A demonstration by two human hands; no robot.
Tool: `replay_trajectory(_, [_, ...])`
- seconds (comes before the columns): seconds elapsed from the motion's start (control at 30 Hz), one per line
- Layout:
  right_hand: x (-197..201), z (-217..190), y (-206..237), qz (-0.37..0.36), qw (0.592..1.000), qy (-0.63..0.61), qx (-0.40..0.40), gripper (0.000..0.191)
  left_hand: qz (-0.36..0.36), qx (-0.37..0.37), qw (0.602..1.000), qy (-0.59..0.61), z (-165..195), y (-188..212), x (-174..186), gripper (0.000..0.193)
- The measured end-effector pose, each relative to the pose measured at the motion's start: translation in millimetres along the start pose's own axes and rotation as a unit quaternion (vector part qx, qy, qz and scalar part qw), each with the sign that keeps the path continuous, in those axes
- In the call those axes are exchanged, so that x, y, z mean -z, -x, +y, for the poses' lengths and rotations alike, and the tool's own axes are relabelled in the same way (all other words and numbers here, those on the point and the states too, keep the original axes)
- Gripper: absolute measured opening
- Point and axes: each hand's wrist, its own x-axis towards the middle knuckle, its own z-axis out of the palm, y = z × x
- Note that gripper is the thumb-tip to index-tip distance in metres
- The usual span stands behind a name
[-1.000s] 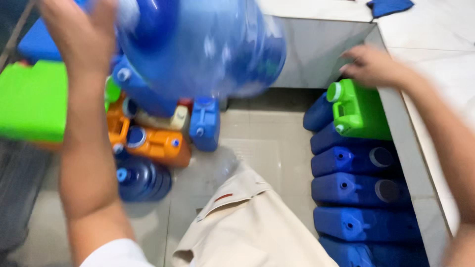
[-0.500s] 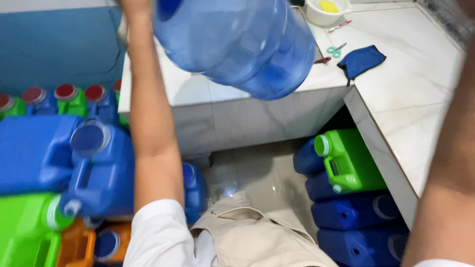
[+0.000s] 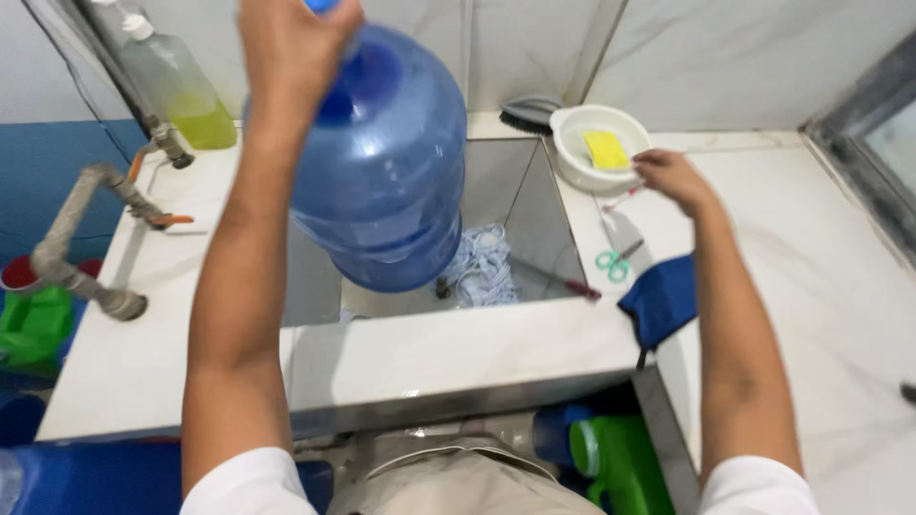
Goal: The person cleans two large blue water dispenser bottles in a tiled sink. They remove the caps, cut off plastic seals with scissors, scrub the bottle necks with a sponge, rinse the bottles inside and out, and place the cleaned bottles on the counter.
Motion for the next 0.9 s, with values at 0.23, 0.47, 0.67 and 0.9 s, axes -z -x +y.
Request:
replay_trajectory(0.23, [-76, 53, -113, 0.077, 0.932, 0.347, 0.067, 0.068, -0.172, 0.166, 0.971, 0.006, -31, 94, -151, 0.044])
replay_trajectory(0.47, [-99, 102, -169, -0.021, 0.939, 0.309, -0.151, 0.078, -0.297, 0.243, 0.923, 0.012, -28, 144, -204, 0.038])
replay_trajectory(0.67, [-120, 91, -171, 0.010, 0.945, -0.323, -0.050, 0.078, -0.325, 0.249, 0.911, 0.036, -31, 164, -197, 0.034])
replay_trajectory(0.9, [-268, 19, -175, -0.081, 0.954, 0.059, 0.282, 0.059, -0.279, 0.203, 0.939, -0.022, -56, 198, -197, 0.034])
